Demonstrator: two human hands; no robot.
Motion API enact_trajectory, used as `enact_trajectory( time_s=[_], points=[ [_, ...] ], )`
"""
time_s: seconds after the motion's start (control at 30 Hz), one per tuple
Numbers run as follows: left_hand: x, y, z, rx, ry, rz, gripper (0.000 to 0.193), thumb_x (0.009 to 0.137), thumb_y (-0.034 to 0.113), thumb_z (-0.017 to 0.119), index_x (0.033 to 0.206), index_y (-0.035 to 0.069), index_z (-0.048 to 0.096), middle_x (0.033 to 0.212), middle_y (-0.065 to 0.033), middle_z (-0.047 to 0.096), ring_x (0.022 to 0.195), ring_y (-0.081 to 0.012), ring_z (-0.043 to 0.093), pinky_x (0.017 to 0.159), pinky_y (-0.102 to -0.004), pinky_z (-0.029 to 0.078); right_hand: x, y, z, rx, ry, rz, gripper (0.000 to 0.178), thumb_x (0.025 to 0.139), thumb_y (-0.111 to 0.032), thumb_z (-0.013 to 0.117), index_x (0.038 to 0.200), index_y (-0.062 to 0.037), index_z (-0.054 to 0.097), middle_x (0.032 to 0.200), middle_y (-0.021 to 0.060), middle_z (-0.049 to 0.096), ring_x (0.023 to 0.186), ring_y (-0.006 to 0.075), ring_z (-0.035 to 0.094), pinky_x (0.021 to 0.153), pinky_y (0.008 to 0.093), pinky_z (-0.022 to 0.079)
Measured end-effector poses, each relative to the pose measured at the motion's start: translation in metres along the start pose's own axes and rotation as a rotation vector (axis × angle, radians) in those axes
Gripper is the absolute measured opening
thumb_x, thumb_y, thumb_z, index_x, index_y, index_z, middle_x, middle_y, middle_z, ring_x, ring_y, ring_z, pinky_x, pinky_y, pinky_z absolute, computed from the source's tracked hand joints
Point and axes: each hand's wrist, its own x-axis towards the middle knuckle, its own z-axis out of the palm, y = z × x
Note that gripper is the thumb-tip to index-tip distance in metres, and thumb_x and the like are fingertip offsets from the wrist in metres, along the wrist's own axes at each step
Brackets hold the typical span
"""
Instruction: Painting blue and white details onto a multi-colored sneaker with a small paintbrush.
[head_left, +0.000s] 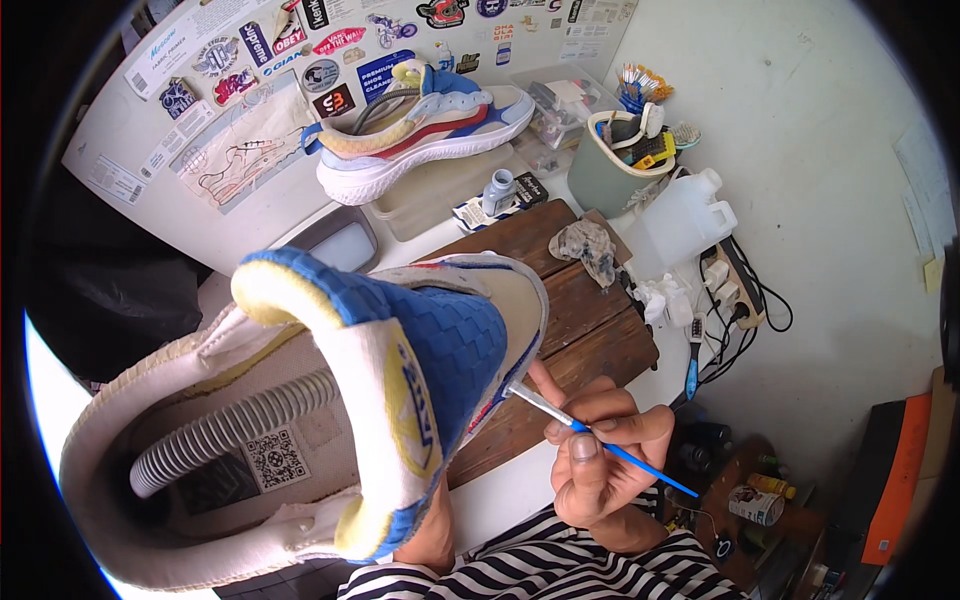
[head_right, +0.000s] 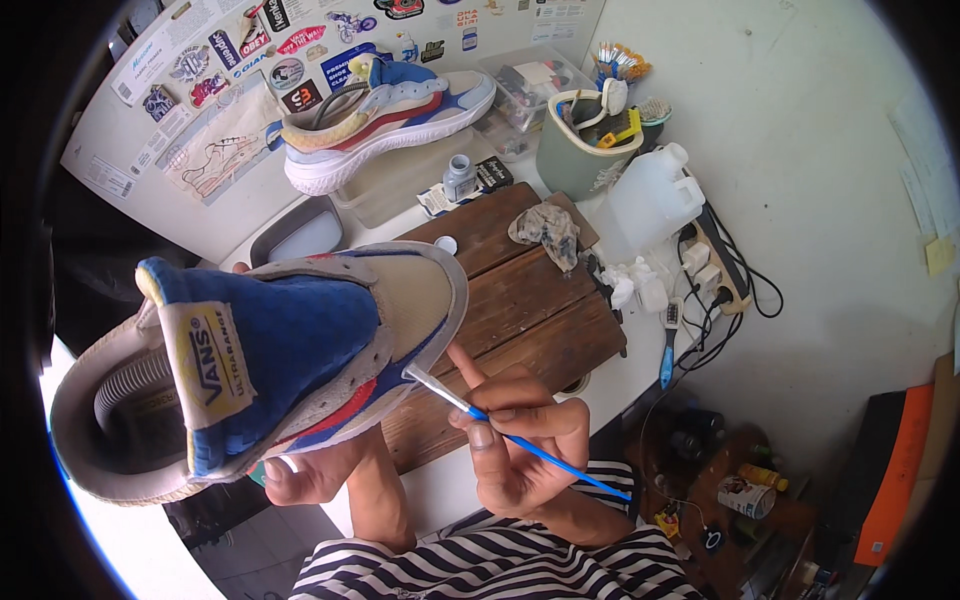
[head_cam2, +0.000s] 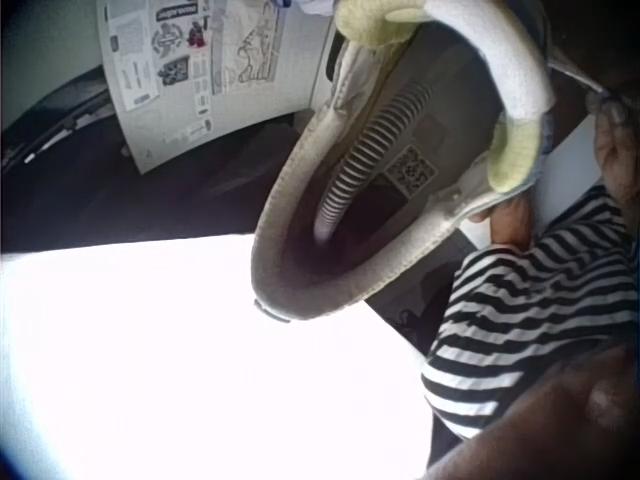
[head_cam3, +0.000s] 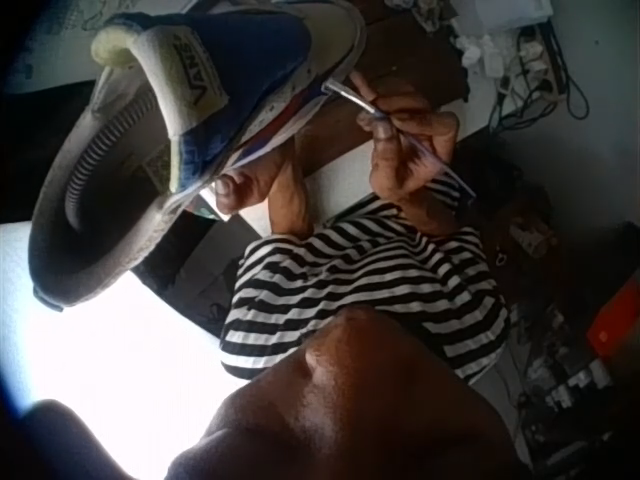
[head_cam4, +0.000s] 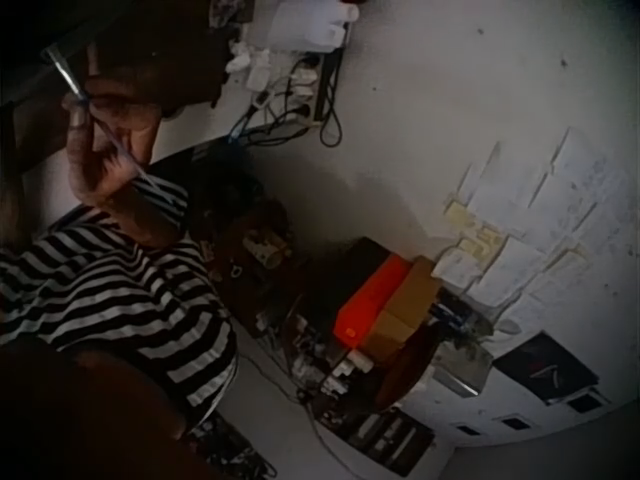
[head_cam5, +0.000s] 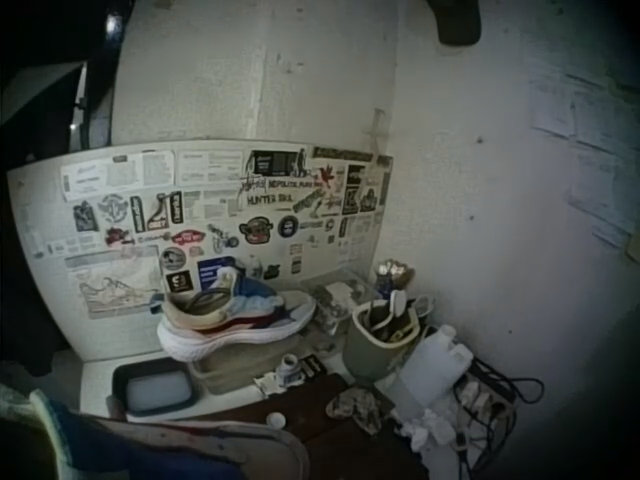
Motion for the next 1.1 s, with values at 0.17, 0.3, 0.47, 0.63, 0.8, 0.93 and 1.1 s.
enact_trajectory(
  time_s=[0.17,0.3,0.47,0.63,0.8,0.93,1.1],
  points=[
    [-0.002,0.002,-0.001,0.000,-0.021,0.005,0.095,0.078,0.040,0.058,0.160,0.011,0.020,0.159,-0.0270,0.024,0.146,-0.0466,0.029,0.122,-0.0589,0.023,0.000,0.000,-0.001,0.000,0.002,0.009,0.020,0.094,0.005,0.053,0.106,-0.0001,0.038,0.091,0.0224,0.061,0.078,0.0174,0.060,0.100,0.0704,0.045],
    [-0.002,0.003,-0.001,0.001,-0.039,0.011,0.096,0.077,0.042,0.059,0.160,0.012,0.020,0.160,-0.0270,0.024,0.146,-0.0471,0.029,0.123,-0.0590,0.022,0.000,0.000,-0.001,-0.007,-0.016,0.012,0.019,0.095,0.005,0.052,0.106,0.0001,0.038,0.090,0.0222,0.061,0.077,0.0173,0.060,0.100,0.0702,0.046],
    [-0.001,0.005,0.003,0.003,-0.059,0.026,0.098,0.075,0.043,0.060,0.160,0.014,0.020,0.160,-0.0271,0.023,0.147,-0.0476,0.028,0.123,-0.0591,0.022,0.000,0.000,-0.003,0.002,0.069,0.044,0.018,0.095,0.004,0.052,0.106,0.0004,0.038,0.090,0.0220,0.061,0.076,0.0162,0.059,0.100,0.0696,0.046],
    [0.001,0.004,0.005,0.014,-0.096,0.045,0.100,0.074,0.045,0.061,0.161,0.015,0.020,0.160,-0.0271,0.022,0.147,-0.0482,0.028,0.123,-0.0593,0.022,-0.001,0.003,-0.002,0.042,0.035,0.019,0.019,0.095,0.005,0.052,0.106,0.0009,0.038,0.090,0.0224,0.061,0.075,0.0161,0.059,0.100,0.0692,0.046],
    [0.002,0.009,0.002,-0.002,-0.139,0.055,0.100,0.074,0.044,0.060,0.161,0.015,0.020,0.161,-0.0267,0.021,0.147,-0.0479,0.026,0.123,-0.0585,0.022,-0.001,0.003,-0.002,0.027,0.024,0.021,0.019,0.095,0.006,0.052,0.107,0.0013,0.038,0.091,0.0228,0.061,0.076,0.0163,0.059,0.100,0.0690,0.046],
    [0.002,0.008,0.003,-0.013,-0.094,0.022,0.100,0.074,0.045,0.060,0.161,0.015,0.020,0.161,-0.0267,0.021,0.147,-0.0480,0.026,0.123,-0.0586,0.022,-0.002,0.002,-0.002,0.036,0.059,0.042,0.019,0.095,0.005,0.052,0.107,0.0012,0.038,0.093,0.0232,0.060,0.076,0.0164,0.059,0.100,0.0687,0.047],
    [0.002,0.002,0.006,-0.009,-0.017,0.025,0.100,0.074,0.046,0.060,0.161,0.016,0.021,0.161,-0.0267,0.021,0.148,-0.0484,0.025,0.123,-0.0592,0.021,-0.002,0.003,-0.004,0.049,0.057,0.028,0.019,0.095,0.006,0.052,0.107,0.0012,0.038,0.093,0.0233,0.060,0.076,0.0166,0.059,0.100,0.0684,0.047]
  ],
)
